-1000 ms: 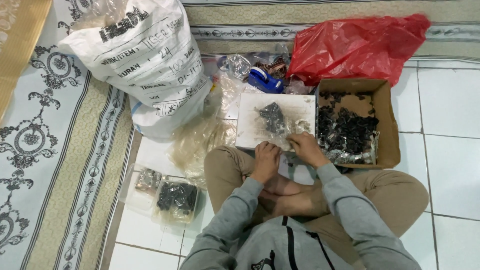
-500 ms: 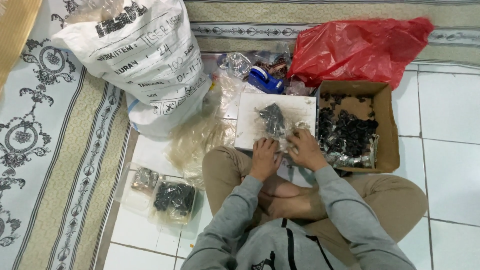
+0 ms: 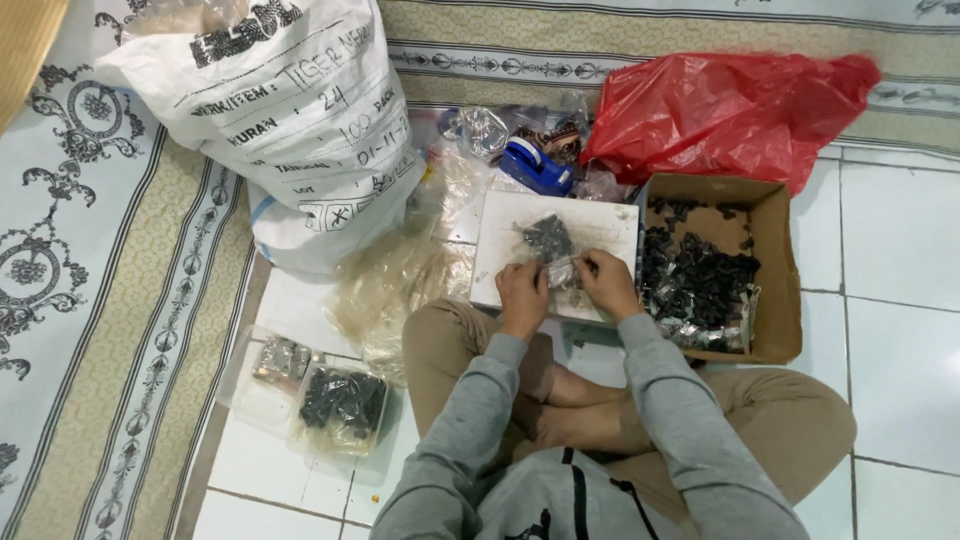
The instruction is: The person sits on the floor and assembles small black plastic components by hand. They pick up individual pieces from a cardboard box, connect them on a white board, and place the assembled units into a plastic bag.
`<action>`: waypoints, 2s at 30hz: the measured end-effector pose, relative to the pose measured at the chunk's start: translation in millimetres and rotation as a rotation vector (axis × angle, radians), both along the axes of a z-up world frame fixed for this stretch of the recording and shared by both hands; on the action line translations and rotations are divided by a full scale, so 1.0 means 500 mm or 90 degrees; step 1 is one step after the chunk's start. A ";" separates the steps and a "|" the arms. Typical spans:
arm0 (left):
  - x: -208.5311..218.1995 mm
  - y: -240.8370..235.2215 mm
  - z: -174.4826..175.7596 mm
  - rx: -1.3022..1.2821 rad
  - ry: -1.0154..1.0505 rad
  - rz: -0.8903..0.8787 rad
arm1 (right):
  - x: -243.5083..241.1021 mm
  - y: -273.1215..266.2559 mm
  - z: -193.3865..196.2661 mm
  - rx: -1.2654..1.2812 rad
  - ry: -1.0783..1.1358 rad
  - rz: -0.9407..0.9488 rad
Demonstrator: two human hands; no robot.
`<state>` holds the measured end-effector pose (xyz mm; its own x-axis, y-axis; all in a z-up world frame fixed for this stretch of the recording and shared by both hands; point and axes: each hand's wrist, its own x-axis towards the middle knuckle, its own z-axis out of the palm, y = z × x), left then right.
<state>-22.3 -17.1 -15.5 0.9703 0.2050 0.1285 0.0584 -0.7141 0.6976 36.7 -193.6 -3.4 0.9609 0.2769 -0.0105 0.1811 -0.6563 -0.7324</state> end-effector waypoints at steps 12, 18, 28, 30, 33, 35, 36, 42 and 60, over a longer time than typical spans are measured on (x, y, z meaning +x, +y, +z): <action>-0.048 -0.065 0.050 0.184 -0.232 -0.139 | 0.020 0.014 0.016 -0.019 0.036 -0.027; -0.037 -0.070 0.024 0.202 -0.252 -0.104 | 0.154 -0.005 0.008 -0.010 0.001 -0.064; -0.024 -0.084 -0.032 0.235 -0.280 -0.030 | 0.426 0.106 0.007 -0.135 0.135 0.023; -0.025 -0.086 -0.034 0.239 -0.285 -0.014 | 0.447 0.112 -0.020 -0.180 0.155 0.045; -0.023 -0.085 -0.035 0.235 -0.287 -0.010 | 0.451 0.122 -0.007 -0.182 0.173 0.055; -0.022 -0.086 -0.032 0.230 -0.287 -0.003 | 0.437 0.129 0.018 -0.171 0.195 0.048; -0.020 -0.086 -0.029 0.226 -0.290 0.004 | 0.430 0.132 0.032 -0.157 0.214 0.040; -0.019 -0.083 -0.020 0.226 -0.294 0.016 | 0.433 0.141 0.065 -0.166 0.255 0.014; -0.019 -0.081 -0.018 0.218 -0.288 -0.001 | 0.390 0.087 0.018 -0.104 0.238 -0.071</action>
